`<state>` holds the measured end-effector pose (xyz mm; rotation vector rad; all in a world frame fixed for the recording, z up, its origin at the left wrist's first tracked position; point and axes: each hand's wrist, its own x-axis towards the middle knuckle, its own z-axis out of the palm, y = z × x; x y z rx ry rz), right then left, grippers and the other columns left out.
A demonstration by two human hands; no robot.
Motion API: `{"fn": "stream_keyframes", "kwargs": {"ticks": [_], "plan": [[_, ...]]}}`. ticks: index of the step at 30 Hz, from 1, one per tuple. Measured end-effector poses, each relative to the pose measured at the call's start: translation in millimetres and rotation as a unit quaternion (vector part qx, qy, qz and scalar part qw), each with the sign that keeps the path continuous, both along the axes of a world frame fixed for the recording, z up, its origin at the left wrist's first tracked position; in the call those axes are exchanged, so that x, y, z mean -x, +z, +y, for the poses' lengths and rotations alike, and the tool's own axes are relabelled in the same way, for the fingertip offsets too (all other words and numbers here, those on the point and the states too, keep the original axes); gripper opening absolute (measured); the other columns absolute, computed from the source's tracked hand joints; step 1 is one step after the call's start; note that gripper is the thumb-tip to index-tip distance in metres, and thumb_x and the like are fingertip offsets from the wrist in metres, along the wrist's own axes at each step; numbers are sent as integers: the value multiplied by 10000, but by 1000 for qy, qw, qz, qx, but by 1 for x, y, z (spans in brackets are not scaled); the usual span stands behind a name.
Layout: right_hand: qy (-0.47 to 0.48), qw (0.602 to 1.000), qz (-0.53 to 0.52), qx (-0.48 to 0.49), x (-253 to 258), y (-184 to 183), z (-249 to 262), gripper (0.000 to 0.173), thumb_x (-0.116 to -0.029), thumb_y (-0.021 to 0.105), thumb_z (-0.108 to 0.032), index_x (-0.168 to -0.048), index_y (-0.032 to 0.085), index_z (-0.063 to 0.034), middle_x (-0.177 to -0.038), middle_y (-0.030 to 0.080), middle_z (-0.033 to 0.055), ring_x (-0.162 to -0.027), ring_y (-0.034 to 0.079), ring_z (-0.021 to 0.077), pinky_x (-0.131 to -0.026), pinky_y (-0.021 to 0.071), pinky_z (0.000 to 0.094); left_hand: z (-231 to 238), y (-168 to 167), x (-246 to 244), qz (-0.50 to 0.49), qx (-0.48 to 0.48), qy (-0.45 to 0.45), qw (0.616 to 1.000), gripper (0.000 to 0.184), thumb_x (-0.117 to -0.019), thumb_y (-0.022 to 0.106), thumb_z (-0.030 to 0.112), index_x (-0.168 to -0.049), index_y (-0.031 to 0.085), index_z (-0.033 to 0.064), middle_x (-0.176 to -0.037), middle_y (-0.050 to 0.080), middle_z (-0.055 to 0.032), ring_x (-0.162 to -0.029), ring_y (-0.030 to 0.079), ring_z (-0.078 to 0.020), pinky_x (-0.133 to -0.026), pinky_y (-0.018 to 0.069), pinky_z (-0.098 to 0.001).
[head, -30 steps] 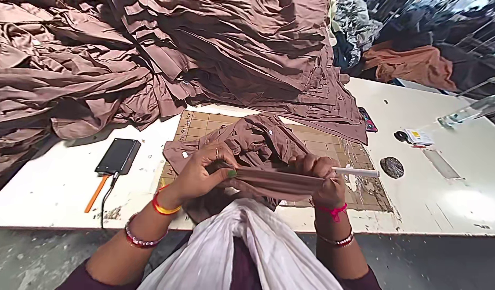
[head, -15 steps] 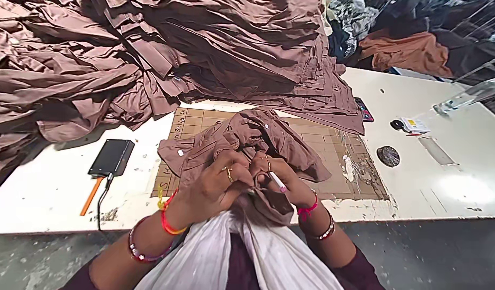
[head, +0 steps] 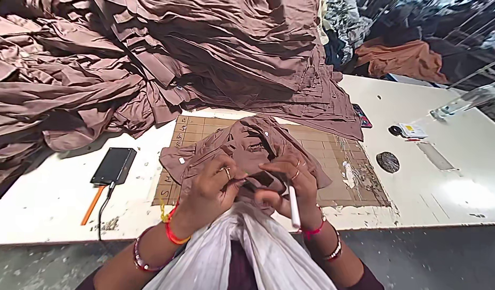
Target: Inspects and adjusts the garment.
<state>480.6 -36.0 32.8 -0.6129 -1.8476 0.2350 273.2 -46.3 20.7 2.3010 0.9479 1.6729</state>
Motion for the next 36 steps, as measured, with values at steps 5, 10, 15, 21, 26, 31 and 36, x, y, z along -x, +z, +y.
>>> {"fn": "stream_keyframes", "kwargs": {"ticks": [5, 10, 15, 21, 26, 31, 36], "plan": [[-71, 994, -73, -37, 16, -26, -4, 154, -988, 657, -198, -938, 703, -60, -885, 703, 85, -930, 634, 165, -910, 472, 227, -6, -3, 12, 167, 114, 73, 977, 152, -846, 631, 228, -811, 710, 103, -995, 693, -127, -1004, 634, -334, -861, 496, -454], [83, 989, -117, 39, 37, -56, -15, 159, -948, 682, -163, -896, 734, -22, -840, 693, 119, -850, 630, 227, -822, 489, 271, -15, -22, 32, 207, 243, -67, 945, 447, -752, 734, 164, -1165, 649, 14, -1280, 568, -224, -1050, 635, -251, -855, 553, -308], [27, 997, -3, 66, 42, -62, -24, 470, -1108, 375, -325, -1013, 688, 13, -923, 701, 154, -943, 650, 218, -925, 493, 306, -26, -40, 26, 35, 247, -75, 965, 295, -979, 638, 257, -1146, 704, 23, -1031, 745, -27, -908, 672, 57, -810, 554, -115], [197, 899, 232, 315, 16, -36, -13, 485, -1016, 405, -630, -1005, 548, -167, -764, 556, -139, -638, 520, -74, -562, 448, 126, -20, -37, 24, -52, 201, -60, 976, 278, -1013, 637, 337, -1031, 749, 83, -975, 762, 70, -877, 667, 97, -789, 551, -97], [205, 928, 163, 265, 17, -31, -29, 166, -949, 705, -58, -1075, 616, 3, -1023, 684, -15, -889, 640, -30, -789, 565, 161, -19, -38, 19, -23, 132, -10, 991, 279, -1020, 634, 304, -970, 713, 40, -907, 751, -9, -837, 660, 75, -766, 525, -83], [148, 958, 145, 200, 23, -37, -29, 118, -937, 693, -41, -1033, 659, 17, -1011, 720, 29, -947, 669, -2, -854, 571, 185, -23, -30, 15, 40, 65, 50, 996, 242, -1011, 633, 249, -912, 707, 40, -885, 757, -57, -882, 684, 22, -832, 498, -83], [157, 953, 137, 218, 22, -36, -25, 91, -919, 701, -31, -985, 655, 9, -944, 720, 13, -872, 657, -30, -784, 554, 146, -25, -30, 15, 70, 32, 71, 995, 247, -1014, 631, 238, -892, 705, 36, -856, 757, -81, -862, 705, -29, -828, 514, -108]]}}
